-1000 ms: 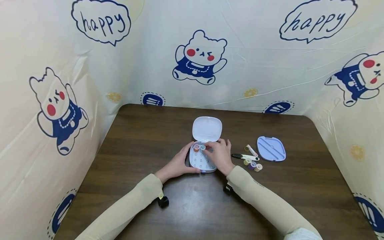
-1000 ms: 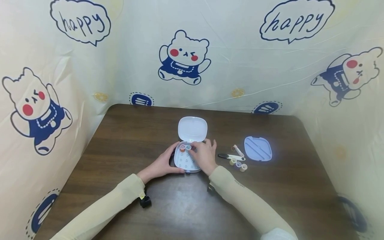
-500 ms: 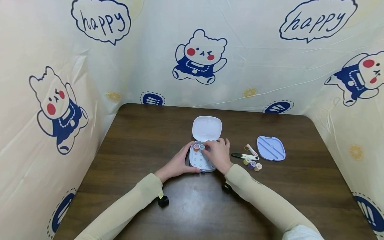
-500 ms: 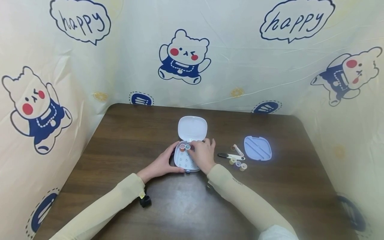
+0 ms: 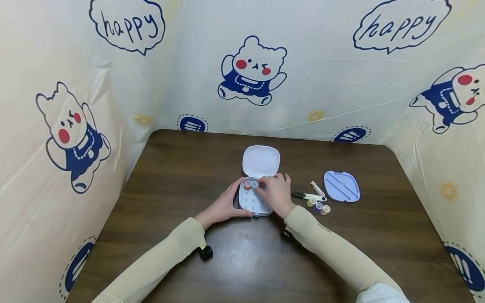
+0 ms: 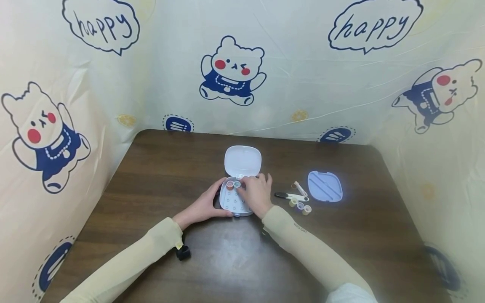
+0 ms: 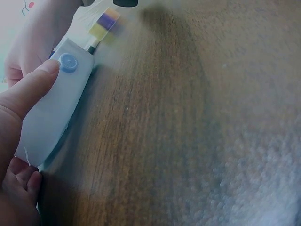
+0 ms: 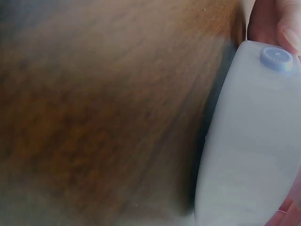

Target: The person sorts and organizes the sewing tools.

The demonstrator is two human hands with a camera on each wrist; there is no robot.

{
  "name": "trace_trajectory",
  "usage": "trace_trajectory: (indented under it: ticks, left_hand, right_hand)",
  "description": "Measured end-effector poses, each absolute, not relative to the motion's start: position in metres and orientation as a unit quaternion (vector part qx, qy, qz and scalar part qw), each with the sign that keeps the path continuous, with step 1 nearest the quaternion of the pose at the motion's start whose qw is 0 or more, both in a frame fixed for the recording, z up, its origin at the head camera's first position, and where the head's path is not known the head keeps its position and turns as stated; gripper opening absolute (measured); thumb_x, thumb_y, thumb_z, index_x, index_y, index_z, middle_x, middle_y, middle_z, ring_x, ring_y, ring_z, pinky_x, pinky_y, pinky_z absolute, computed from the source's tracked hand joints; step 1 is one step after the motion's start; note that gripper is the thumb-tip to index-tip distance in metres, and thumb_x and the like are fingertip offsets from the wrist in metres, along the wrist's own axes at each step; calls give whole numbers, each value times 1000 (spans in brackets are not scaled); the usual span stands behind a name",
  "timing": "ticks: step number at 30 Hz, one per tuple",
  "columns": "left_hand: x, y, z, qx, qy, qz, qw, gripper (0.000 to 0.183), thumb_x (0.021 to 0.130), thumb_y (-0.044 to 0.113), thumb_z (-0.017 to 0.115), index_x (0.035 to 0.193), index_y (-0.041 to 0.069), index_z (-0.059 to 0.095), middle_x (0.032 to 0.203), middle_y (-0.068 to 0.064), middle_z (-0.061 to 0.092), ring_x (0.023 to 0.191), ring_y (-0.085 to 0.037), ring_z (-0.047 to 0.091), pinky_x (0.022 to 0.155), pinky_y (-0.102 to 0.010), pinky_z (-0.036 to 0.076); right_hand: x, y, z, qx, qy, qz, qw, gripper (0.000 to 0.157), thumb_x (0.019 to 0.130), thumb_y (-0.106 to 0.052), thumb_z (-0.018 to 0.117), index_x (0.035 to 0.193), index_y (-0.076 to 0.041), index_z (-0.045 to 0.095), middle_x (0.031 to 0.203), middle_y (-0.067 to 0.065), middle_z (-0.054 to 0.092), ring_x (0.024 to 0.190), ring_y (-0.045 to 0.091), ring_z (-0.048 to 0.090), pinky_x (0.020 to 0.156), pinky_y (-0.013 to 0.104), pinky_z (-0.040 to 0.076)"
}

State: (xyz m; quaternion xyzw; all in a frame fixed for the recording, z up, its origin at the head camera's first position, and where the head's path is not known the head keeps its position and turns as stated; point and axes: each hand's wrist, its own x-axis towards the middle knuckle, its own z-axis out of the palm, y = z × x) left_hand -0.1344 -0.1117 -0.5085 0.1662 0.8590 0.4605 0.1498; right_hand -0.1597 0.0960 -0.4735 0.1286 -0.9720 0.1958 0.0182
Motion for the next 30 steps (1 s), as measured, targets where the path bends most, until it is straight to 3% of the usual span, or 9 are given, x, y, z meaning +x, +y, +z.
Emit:
trace_trajectory:
  ticks: [17,30]
  left_hand:
    - [-136,-113,-511,168,860,460,146,124,76,47,93,168,16,16,170,-10,26,154,-26,30,123,-50,29]
    - [-135,-113,-511,162,858,465,147,123,76,48,93,168,16,17,170,-9,26,154,-27,29,124,-50,27]
  right_hand:
    - [-152,115,-463,135,-964,225,38,23,93,-27,81,110,-13,81,99,3,79,119,35,58,117,71,20]
    - [-141,146,-453,152,-947,269,88,19,93,-22,81,108,-10,80,97,6,79,126,39,56,115,69,24]
